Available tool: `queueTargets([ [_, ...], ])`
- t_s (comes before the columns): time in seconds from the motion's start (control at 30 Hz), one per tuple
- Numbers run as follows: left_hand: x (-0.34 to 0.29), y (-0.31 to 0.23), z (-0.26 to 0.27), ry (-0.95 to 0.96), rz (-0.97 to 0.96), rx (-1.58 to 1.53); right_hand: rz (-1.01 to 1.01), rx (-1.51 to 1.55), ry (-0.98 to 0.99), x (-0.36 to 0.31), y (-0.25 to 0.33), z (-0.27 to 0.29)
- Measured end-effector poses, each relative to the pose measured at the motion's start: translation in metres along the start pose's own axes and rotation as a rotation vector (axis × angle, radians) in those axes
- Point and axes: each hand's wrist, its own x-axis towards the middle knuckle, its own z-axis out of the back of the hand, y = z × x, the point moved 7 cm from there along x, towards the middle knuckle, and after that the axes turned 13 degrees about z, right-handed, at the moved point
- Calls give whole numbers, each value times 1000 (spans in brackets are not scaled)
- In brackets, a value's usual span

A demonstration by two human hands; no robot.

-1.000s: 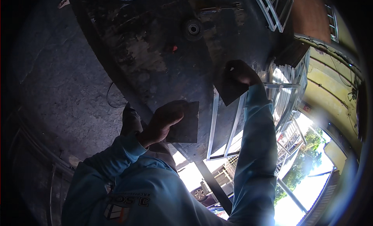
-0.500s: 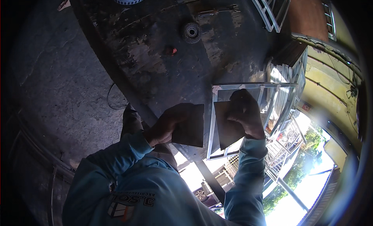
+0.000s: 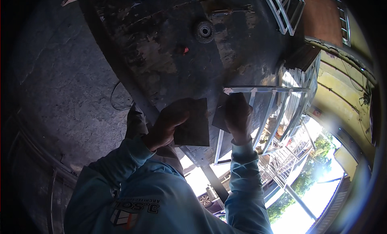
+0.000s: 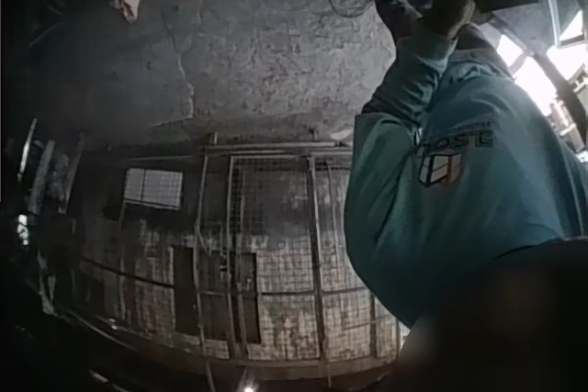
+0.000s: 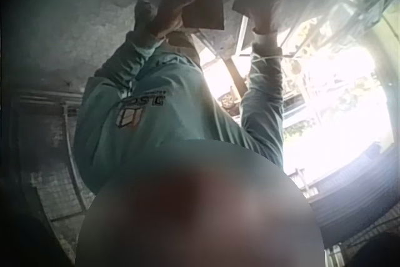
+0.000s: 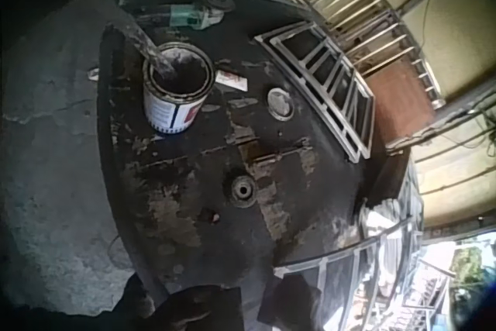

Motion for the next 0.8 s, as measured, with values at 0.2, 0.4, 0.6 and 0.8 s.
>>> queueTargets([
  [0.2,-3,5,16,-71,-31,121,-207,0,-82,21,-8,-16],
  [0.4,-2,2,13,-65,-52,105,-402,-114,67,-22,-11,-22],
  [0.6,5,21,12,5,172,150,-581,552,-41,-45,13,37],
  [0.8,14,51,-17,165,355,25,-649,1098,15,-62,19,13],
])
